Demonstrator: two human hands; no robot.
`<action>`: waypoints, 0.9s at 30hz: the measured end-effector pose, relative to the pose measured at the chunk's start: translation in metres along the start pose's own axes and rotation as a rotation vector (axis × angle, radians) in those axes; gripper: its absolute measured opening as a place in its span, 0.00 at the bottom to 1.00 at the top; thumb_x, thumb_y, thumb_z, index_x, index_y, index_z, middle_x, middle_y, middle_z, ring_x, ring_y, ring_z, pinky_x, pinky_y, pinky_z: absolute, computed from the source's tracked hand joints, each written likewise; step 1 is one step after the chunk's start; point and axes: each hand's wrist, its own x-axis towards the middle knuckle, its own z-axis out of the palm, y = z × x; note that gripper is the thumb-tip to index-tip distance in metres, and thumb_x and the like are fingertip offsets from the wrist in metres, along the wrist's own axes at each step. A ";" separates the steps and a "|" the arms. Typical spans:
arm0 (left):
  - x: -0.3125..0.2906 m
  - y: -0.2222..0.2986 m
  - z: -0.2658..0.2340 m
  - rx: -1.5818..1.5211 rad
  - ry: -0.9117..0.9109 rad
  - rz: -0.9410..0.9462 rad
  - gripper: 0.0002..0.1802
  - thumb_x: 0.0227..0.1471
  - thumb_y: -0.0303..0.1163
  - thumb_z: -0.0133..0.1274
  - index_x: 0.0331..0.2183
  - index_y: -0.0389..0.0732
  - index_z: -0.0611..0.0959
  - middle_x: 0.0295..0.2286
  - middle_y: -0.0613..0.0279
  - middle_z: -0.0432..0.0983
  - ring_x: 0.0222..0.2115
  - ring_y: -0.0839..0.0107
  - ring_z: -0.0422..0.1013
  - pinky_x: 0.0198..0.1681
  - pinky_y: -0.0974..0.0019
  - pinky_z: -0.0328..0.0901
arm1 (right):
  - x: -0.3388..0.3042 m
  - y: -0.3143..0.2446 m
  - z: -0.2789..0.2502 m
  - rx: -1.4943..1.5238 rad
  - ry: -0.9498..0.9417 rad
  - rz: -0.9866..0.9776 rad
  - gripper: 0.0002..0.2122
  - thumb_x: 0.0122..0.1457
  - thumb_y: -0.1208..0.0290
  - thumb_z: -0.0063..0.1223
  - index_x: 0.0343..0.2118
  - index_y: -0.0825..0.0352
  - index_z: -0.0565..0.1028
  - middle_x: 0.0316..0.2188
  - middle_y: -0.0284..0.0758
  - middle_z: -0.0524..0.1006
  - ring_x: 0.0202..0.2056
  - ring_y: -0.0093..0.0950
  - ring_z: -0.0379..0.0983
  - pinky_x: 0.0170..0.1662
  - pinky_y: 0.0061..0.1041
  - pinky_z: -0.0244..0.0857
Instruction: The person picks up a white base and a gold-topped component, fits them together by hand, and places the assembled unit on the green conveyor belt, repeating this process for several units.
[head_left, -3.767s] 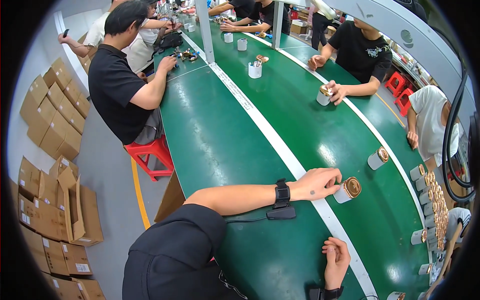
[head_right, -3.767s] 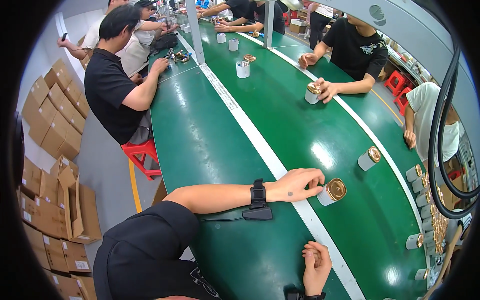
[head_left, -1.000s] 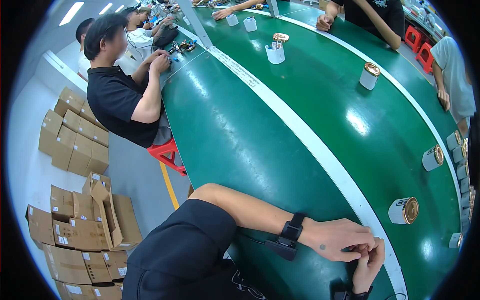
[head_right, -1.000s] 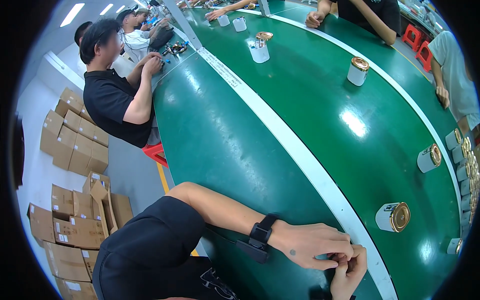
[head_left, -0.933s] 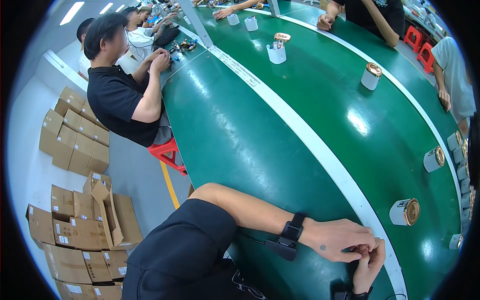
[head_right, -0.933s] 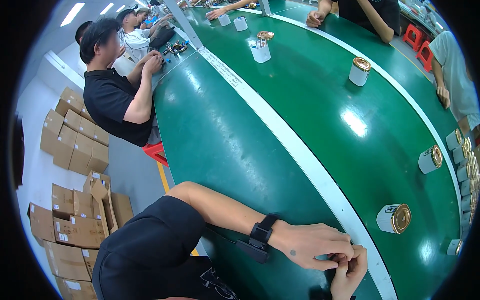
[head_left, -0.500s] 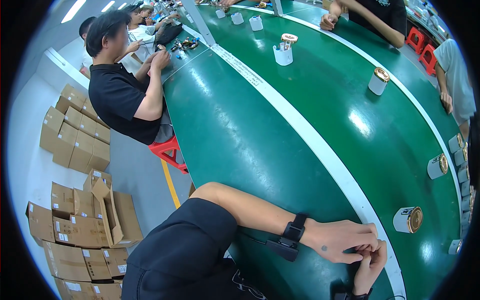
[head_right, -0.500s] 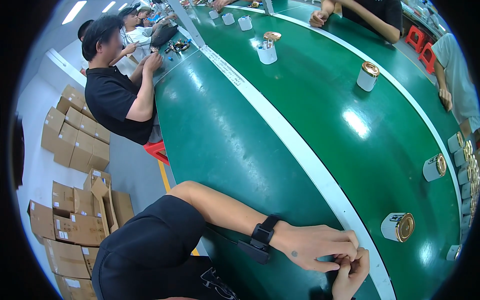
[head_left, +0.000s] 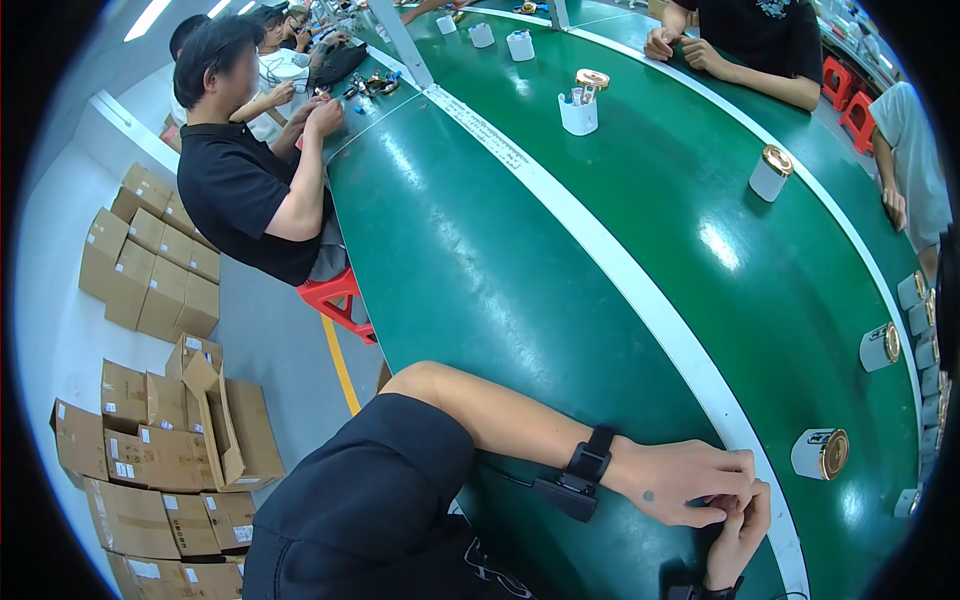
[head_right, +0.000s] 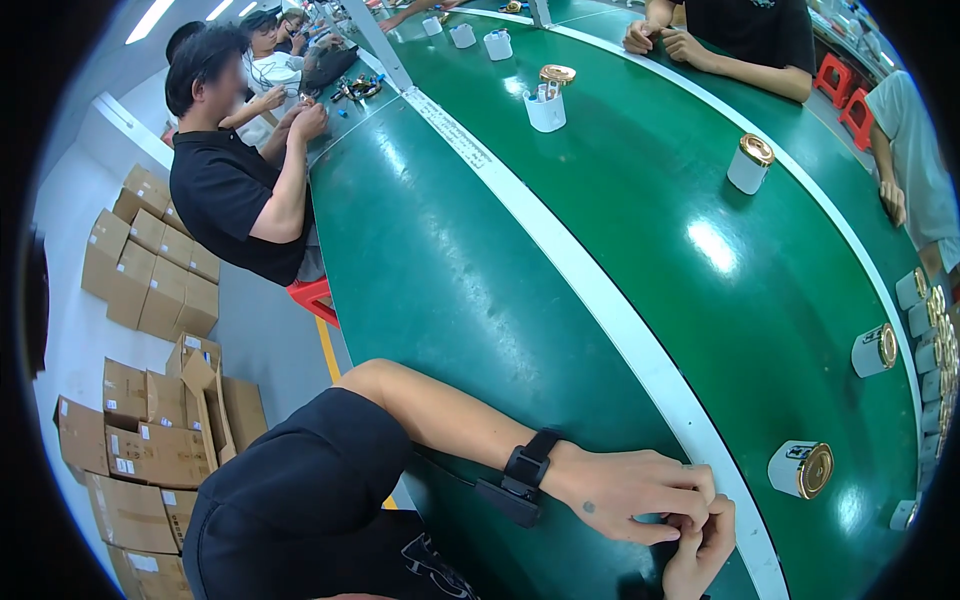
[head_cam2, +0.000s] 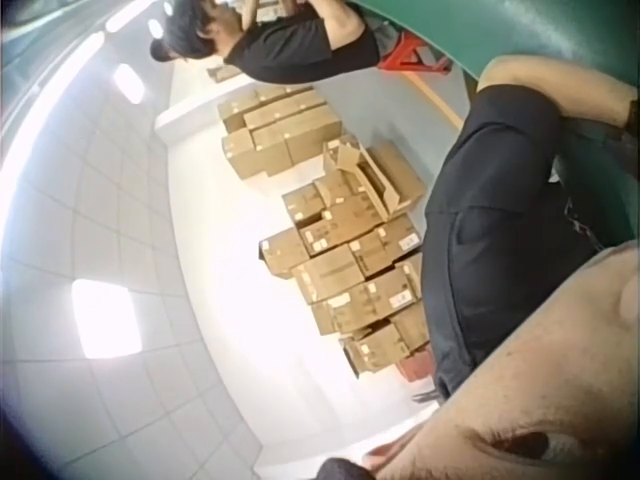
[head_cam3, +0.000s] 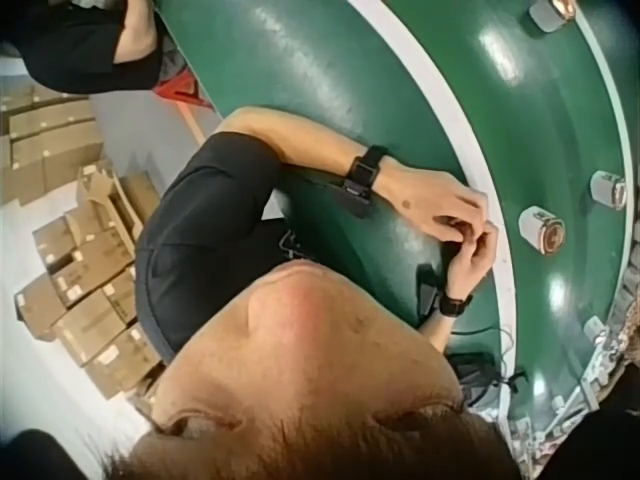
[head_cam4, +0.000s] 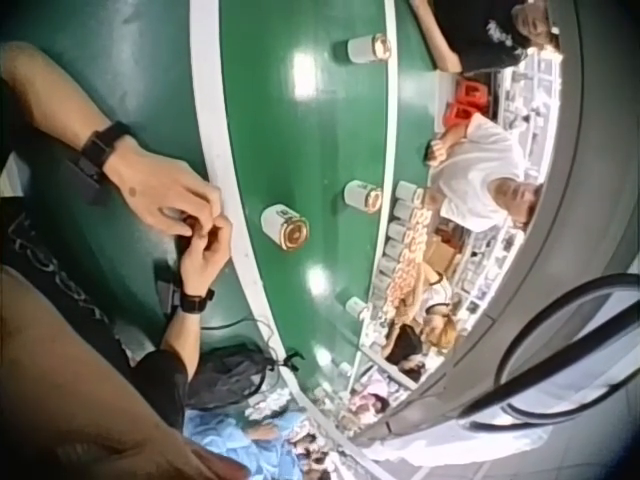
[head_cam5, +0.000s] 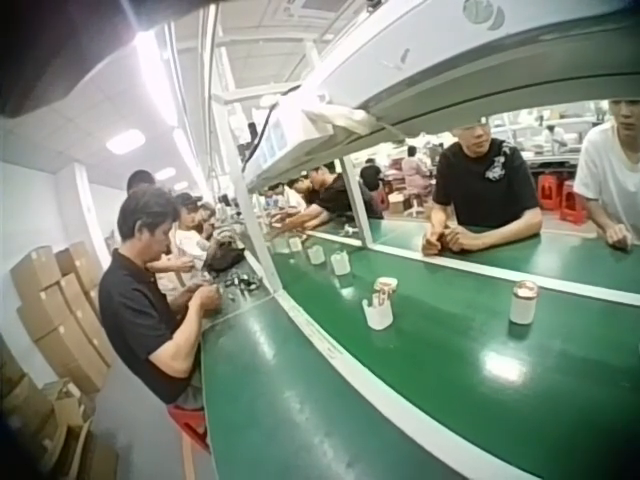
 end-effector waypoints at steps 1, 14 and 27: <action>0.000 0.000 0.000 0.000 0.002 0.000 0.10 0.52 0.24 0.57 0.35 0.40 0.72 0.37 0.60 0.65 0.33 0.62 0.72 0.32 0.61 0.68 | 0.000 0.000 -0.001 0.010 -0.015 -0.013 0.10 0.68 0.66 0.47 0.32 0.66 0.64 0.28 0.30 0.67 0.30 0.21 0.65 0.36 0.21 0.60; 0.002 0.003 0.000 -0.021 0.035 -0.007 0.09 0.53 0.24 0.57 0.34 0.39 0.72 0.36 0.61 0.66 0.32 0.63 0.73 0.31 0.61 0.68 | 0.001 -0.007 0.003 0.007 0.012 0.007 0.08 0.66 0.69 0.48 0.33 0.67 0.64 0.29 0.31 0.66 0.30 0.22 0.65 0.38 0.22 0.61; 0.001 -0.002 0.001 0.036 0.033 -0.004 0.07 0.53 0.24 0.56 0.34 0.41 0.73 0.35 0.63 0.67 0.30 0.63 0.71 0.31 0.60 0.66 | 0.001 -0.001 -0.003 0.024 -0.035 0.020 0.08 0.63 0.71 0.49 0.33 0.67 0.64 0.30 0.31 0.66 0.31 0.22 0.66 0.39 0.22 0.62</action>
